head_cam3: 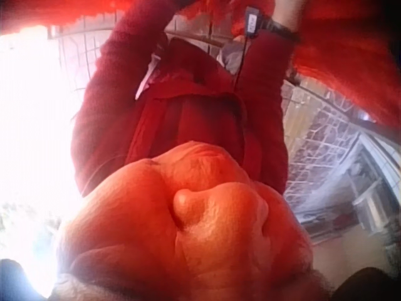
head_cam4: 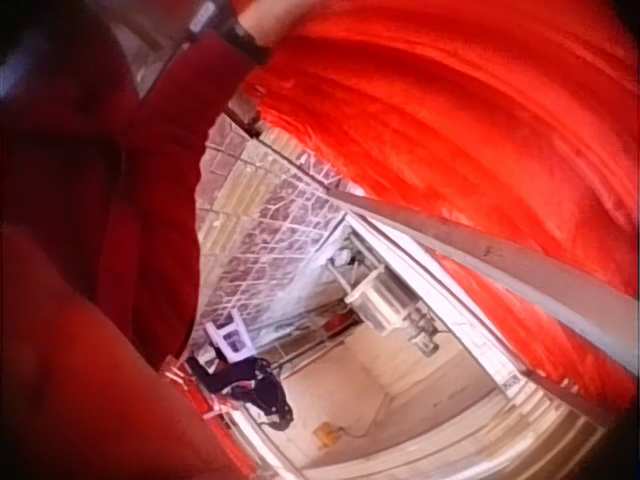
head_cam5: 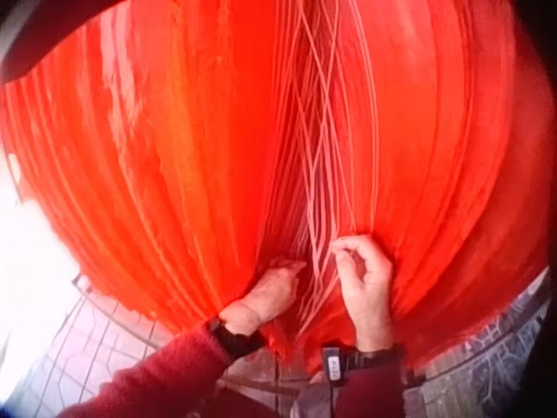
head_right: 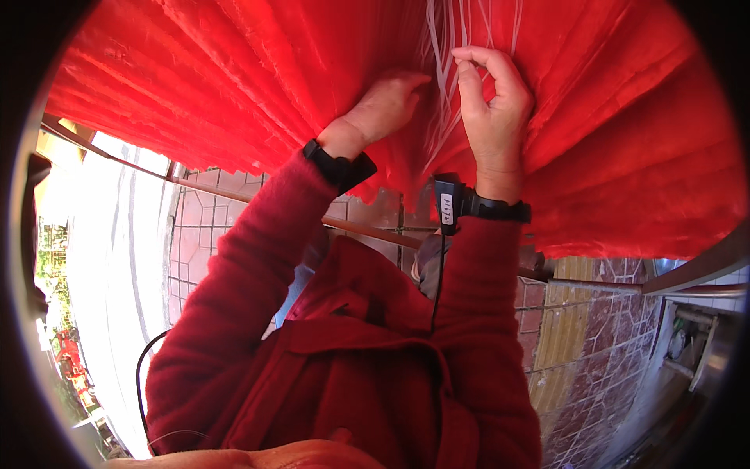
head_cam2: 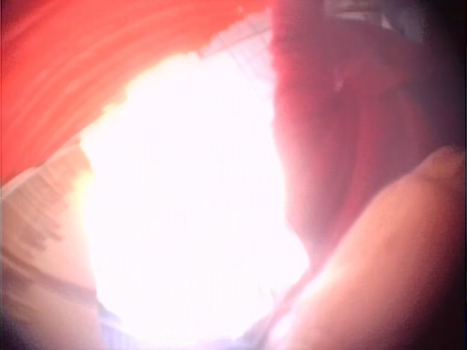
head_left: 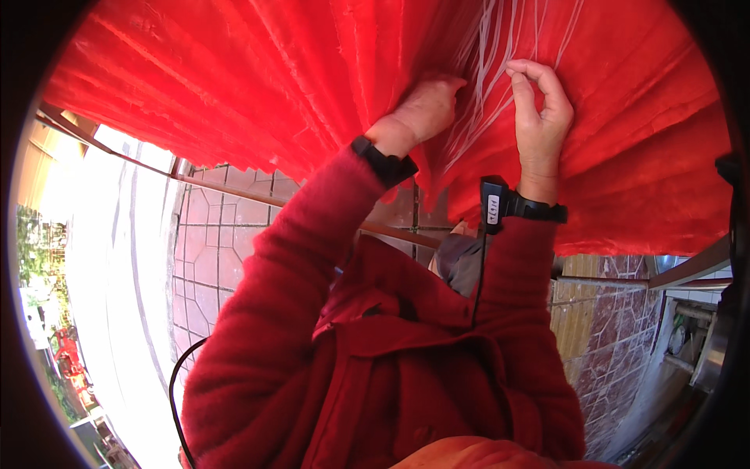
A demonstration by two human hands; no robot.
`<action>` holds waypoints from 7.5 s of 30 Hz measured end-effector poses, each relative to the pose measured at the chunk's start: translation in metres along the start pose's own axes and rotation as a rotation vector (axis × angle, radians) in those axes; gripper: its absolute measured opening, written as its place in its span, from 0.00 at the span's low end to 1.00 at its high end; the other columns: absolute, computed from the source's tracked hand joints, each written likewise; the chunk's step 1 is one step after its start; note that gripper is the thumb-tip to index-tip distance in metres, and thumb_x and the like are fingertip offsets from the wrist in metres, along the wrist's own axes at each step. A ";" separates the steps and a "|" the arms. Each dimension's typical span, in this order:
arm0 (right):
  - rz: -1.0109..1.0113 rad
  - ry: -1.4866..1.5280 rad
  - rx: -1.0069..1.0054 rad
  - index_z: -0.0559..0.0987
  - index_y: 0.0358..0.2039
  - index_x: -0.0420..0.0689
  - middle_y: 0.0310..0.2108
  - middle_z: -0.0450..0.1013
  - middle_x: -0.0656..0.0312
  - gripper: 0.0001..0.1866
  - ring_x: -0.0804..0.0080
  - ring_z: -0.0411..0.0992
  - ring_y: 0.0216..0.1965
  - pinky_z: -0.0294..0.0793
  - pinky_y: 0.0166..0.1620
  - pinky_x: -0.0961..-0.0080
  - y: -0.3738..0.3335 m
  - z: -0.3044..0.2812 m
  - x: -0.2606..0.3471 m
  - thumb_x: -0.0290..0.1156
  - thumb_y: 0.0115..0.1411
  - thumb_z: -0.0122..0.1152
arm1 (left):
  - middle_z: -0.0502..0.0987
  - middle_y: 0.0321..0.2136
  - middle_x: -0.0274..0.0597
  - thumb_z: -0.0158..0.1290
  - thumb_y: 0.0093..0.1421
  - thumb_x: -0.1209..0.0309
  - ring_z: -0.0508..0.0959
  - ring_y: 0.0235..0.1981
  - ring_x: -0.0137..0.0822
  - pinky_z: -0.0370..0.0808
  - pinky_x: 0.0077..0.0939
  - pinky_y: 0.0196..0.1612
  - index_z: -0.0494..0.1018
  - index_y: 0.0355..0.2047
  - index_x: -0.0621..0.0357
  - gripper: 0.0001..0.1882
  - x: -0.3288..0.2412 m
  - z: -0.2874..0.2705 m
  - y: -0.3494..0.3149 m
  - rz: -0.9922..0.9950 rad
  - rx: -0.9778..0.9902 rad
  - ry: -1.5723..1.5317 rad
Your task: The person assembles a red paper lantern by hand, attaching white strings to the red paper and securing them to the metal frame. The person repeatedly folds and tucks the paper edges into the frame while smoothing the strings.
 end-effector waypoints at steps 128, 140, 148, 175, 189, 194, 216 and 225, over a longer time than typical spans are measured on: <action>0.422 -0.121 0.093 0.54 0.68 0.32 0.69 0.55 0.41 0.36 0.54 0.53 0.71 0.52 0.70 0.70 -0.026 0.093 -0.128 0.28 0.64 0.57 | 0.72 0.59 0.45 0.48 0.69 0.49 0.69 0.60 0.35 0.63 0.28 0.64 0.68 0.61 0.62 0.31 0.037 -0.084 -0.026 -0.336 -0.270 -1.027; 0.664 0.556 -0.314 0.51 0.71 0.38 0.70 0.51 0.45 0.39 0.53 0.49 0.72 0.55 0.68 0.56 -0.016 0.038 -0.124 0.31 0.65 0.58 | 0.68 0.62 0.46 0.50 0.69 0.53 0.65 0.65 0.38 0.65 0.35 0.65 0.64 0.64 0.63 0.31 0.066 -0.101 -0.024 -0.328 -0.267 -0.989; 0.643 0.700 -0.371 0.56 0.68 0.35 0.68 0.53 0.45 0.37 0.45 0.45 0.72 0.54 0.68 0.47 -0.006 0.001 -0.137 0.30 0.63 0.59 | 0.69 0.61 0.47 0.47 0.70 0.52 0.66 0.64 0.42 0.68 0.41 0.61 0.65 0.63 0.62 0.30 0.080 -0.101 -0.019 -0.293 -0.298 -0.968; -0.188 -0.518 0.187 0.82 0.39 0.48 0.35 0.78 0.56 0.11 0.55 0.73 0.47 0.70 0.51 0.58 -0.070 0.121 -0.113 0.25 0.55 0.59 | 0.72 0.58 0.42 0.54 0.66 0.52 0.70 0.59 0.34 0.70 0.30 0.57 0.68 0.61 0.59 0.30 0.056 -0.093 -0.026 -0.352 -0.268 -0.999; 0.651 -0.415 0.576 0.72 0.55 0.36 0.51 0.75 0.44 0.20 0.54 0.74 0.53 0.72 0.55 0.63 -0.167 0.172 -0.282 0.27 0.63 0.55 | 0.72 0.57 0.46 0.55 0.64 0.48 0.72 0.56 0.37 0.68 0.30 0.59 0.67 0.62 0.62 0.35 0.057 -0.091 -0.027 -0.278 -0.247 -0.857; 0.932 0.103 0.364 0.66 0.62 0.42 0.52 0.71 0.57 0.26 0.66 0.72 0.47 0.78 0.46 0.70 -0.167 0.169 -0.307 0.22 0.63 0.52 | 0.74 0.56 0.48 0.55 0.63 0.46 0.73 0.55 0.38 0.69 0.28 0.57 0.67 0.62 0.62 0.37 0.057 -0.092 -0.027 -0.252 -0.260 -0.846; 0.635 -0.077 0.179 0.81 0.33 0.48 0.27 0.73 0.70 0.08 0.73 0.72 0.24 0.71 0.26 0.76 -0.185 0.128 -0.419 0.34 0.64 0.56 | 0.73 0.57 0.49 0.58 0.62 0.49 0.73 0.55 0.37 0.69 0.28 0.58 0.66 0.63 0.64 0.37 0.051 -0.091 -0.025 -0.261 -0.252 -0.891; 1.328 0.223 -0.234 0.77 0.50 0.49 0.50 0.72 0.64 0.16 0.65 0.69 0.46 0.77 0.47 0.60 -0.191 0.102 -0.338 0.42 0.66 0.52 | 0.78 0.50 0.47 0.57 0.64 0.57 0.76 0.52 0.39 0.71 0.30 0.56 0.75 0.52 0.58 0.21 0.058 -0.080 -0.017 -0.202 -0.304 -0.555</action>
Point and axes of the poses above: each hand's wrist, its own y-axis towards the middle knuckle, its own z-axis out of the palm, x = y × z, the point moved 8 cm from there along y, towards the middle knuckle
